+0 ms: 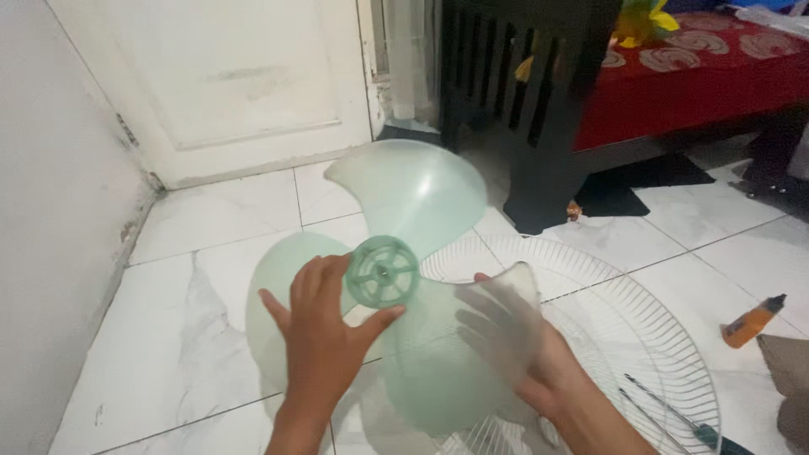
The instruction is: The person disassembles a standing electric fan by hand and with a screwdriver. They remove the front grille, the fan blades, and the central hub nut, then proceed to unscrew the motor housing from the fan's neck.
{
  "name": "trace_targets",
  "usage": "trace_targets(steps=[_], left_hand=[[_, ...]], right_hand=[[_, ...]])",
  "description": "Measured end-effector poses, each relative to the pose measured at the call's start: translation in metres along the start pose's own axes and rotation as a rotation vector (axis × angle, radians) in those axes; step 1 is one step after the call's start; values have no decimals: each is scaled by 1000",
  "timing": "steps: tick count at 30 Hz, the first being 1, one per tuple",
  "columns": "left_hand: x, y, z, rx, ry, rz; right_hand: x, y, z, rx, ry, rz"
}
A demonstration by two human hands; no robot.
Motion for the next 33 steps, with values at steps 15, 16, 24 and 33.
trace_targets(steps=[15,16,24,33], left_hand=[[-131,9,-30,-38,-272,95],[-136,9,-34,-26,-270,79],[-172,7,-55,2,-320,93],[-213,-6,-72,12,-301,149]], right_hand=[[-16,0,-5,253,-175,-367],[-13,1,-4,287,-191,-447],[27,77,-9,24,-599,-970],[127,184,17,-470,-1015,-1551]])
Point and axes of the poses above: each hand's wrist, its own z-axis towards the middle knuckle, its own y-axis out of the palm, x = y × z, the point moved 6 cm from there along z, towards the middle knuckle, and after that the axes turned 10 degrees about x, right-handed, at the moved point
